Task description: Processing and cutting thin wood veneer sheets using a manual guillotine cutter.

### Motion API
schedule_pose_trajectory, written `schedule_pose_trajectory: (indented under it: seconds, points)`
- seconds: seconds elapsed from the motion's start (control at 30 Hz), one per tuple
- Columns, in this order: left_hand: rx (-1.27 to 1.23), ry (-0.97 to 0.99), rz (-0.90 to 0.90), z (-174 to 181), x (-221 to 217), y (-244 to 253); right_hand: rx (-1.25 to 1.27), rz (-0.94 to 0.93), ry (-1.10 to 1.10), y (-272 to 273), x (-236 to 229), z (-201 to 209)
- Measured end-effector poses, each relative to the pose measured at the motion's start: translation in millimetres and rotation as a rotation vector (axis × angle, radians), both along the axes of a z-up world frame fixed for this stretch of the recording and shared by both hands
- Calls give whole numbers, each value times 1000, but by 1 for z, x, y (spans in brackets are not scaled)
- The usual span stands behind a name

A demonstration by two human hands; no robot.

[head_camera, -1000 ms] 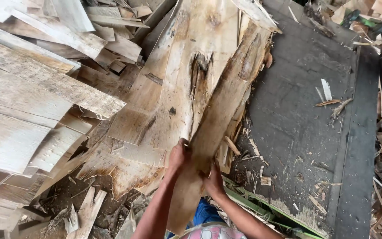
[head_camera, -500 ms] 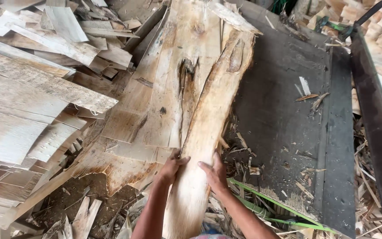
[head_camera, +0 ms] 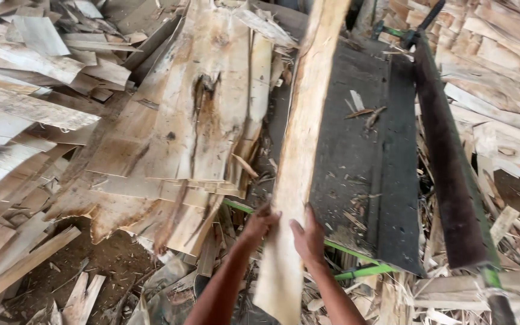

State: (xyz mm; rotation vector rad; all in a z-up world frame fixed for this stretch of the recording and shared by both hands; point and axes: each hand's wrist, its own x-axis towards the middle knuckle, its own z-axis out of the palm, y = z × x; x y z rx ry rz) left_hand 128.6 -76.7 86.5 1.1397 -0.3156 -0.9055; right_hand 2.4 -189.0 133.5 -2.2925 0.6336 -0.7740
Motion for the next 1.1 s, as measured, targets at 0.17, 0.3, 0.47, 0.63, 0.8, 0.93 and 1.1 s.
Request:
schedule_pose_trajectory:
  seconds: [0.17,0.3,0.47,0.63,0.8,0.93,1.1]
  points:
    - [285,447,-199,-95,-121,-56,-10,-99,495,-28,-92,-13]
    - [282,598,-204,-96,-178,-51,83,-109,750,-33,-130,-27]
    - [261,486,-9,-90,-164,-67,423,-187,612,-16,-132,65]
    - [65,317,24,-40,-127,-78,359,-191,394,-99,-121,-4]
    - [2,157,-163,14,-103,-74,625,-358,202,-99,-104,44]
    - [96,140,-308,-28,-109,-97,685,-502,165,-127,-109,35]
    - [-122,10,-387,-156,-120,-154,605,-601,141,-175,-162,-87]
